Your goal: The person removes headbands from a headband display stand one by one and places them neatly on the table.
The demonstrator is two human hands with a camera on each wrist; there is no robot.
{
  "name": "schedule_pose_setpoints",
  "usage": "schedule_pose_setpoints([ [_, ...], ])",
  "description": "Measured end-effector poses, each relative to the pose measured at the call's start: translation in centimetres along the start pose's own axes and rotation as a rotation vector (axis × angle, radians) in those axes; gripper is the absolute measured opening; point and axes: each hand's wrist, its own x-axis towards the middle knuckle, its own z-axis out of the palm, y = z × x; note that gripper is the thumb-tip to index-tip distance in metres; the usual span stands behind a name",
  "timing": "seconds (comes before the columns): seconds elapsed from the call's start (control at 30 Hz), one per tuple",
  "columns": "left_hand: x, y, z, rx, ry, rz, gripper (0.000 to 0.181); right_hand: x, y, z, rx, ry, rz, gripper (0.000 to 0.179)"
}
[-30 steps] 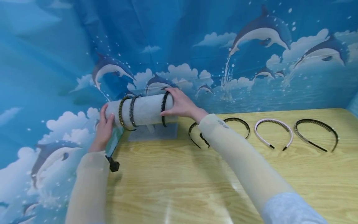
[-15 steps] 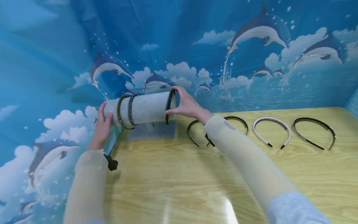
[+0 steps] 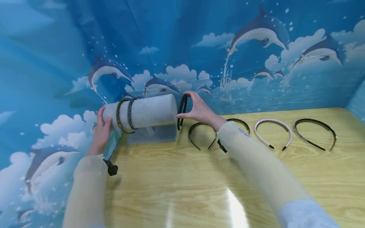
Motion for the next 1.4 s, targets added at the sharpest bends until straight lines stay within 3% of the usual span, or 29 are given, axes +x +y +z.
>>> schedule_pose_setpoints([
  [0.27, -0.1, 0.2, -0.4, 0.013, -0.011, -0.004, 0.065, -2.0, 0.1, -2.4, -0.063, 0.034, -0.004, 0.100],
  [0.53, -0.1, 0.1, -0.2, 0.012, -0.010, -0.001, 0.065, -5.3, -0.2, -4.5, 0.005, 0.045, -0.029, 0.097],
  [0.83, -0.5, 0.1, -0.2, 0.004, 0.002, 0.000, 0.063, -9.6, -1.5, -5.7, -0.084, -0.060, 0.001, 0.099],
  [1.1, -0.3, -0.1, -0.2, -0.004, 0.003, 0.010, 0.062, -12.9, -2.2, -6.6, -0.123, -0.094, 0.056, 0.101],
  [1.23, 0.0, 0.0, -0.2, -0.014, -0.006, 0.025, 0.061, -14.6, -2.1, -6.6, -0.150, -0.113, 0.039, 0.100],
  [1.4, 0.1, 0.1, 0.0, -0.007, -0.012, -0.003, 0.062, -16.3, -1.9, -6.3, -0.171, -0.146, 0.009, 0.104],
])
